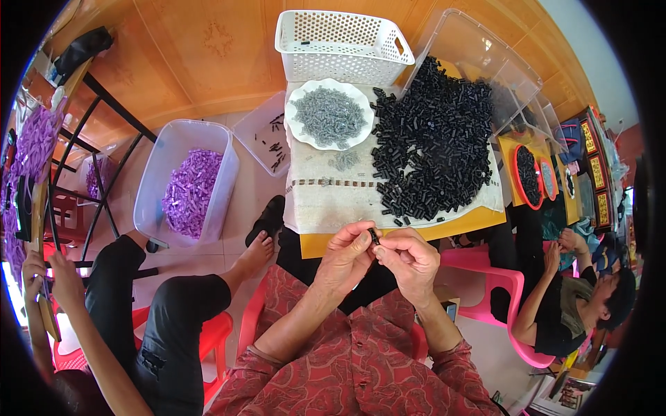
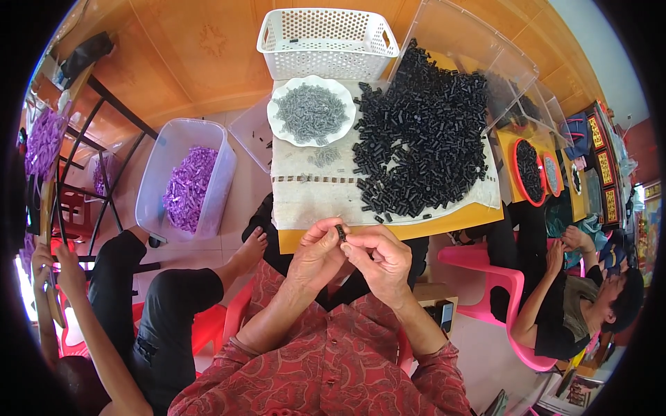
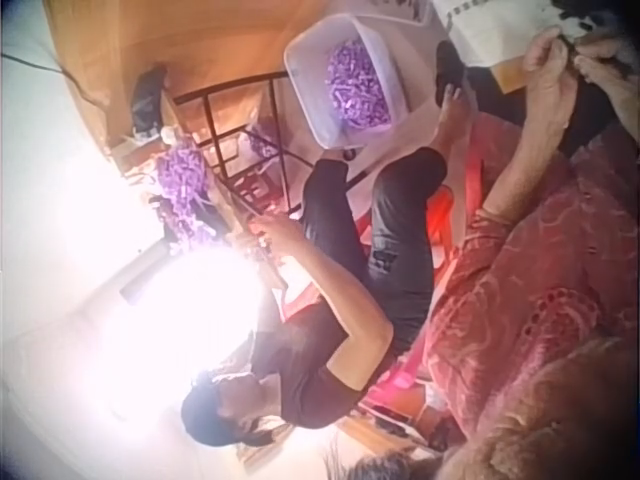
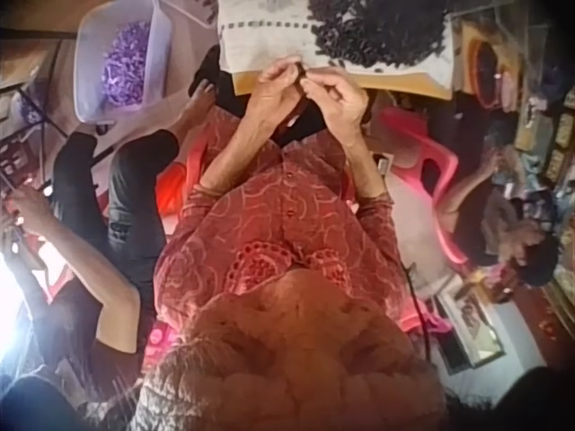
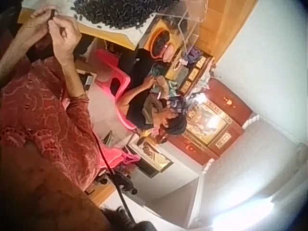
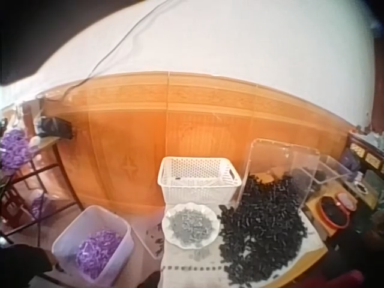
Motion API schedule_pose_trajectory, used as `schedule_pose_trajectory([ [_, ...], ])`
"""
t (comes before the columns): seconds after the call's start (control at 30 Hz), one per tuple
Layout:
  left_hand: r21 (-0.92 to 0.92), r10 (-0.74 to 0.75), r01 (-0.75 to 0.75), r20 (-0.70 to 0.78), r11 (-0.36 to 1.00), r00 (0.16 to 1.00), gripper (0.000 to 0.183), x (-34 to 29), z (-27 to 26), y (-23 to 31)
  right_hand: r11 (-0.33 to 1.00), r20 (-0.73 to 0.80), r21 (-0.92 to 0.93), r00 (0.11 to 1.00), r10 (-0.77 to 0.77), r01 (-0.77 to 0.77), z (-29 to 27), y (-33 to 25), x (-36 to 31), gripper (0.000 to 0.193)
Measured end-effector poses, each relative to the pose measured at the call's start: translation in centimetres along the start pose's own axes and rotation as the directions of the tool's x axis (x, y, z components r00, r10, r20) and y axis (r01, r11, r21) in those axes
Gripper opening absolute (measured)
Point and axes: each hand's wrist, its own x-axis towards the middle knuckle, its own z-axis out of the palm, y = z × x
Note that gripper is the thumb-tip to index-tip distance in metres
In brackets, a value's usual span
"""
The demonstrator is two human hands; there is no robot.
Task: Assembling small black components with silver metal inserts by hand.
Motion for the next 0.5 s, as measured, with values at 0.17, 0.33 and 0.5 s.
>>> schedule_pose_trajectory([
  [0.17, -0.009, -0.003, 0.003, -0.039, 1.0, 0.999, 0.021, 0.07, 0.3, 0.16, 1.0, -0.015, -0.03, 1.0, 0.005, -0.005, 0.26, -0.2, 0.24, 0.017],
  [0.33, -0.026, -0.001, -0.001, -0.059, 1.0, 0.998, 0.02, -0.03, 0.35, 0.02, 0.959, -0.021, -0.24, 0.986, -0.163, 0.153, 0.04, 0.28, 0.59, 0.02],
  [0.5, -0.096, -0.062, 0.054, -0.085, 0.994, 0.994, 0.019, -0.18, 0.23, -0.2, 0.929, -0.001, -0.308, 0.977, -0.215, 0.204, 0.17, 0.29, 0.65, 0.018],
])
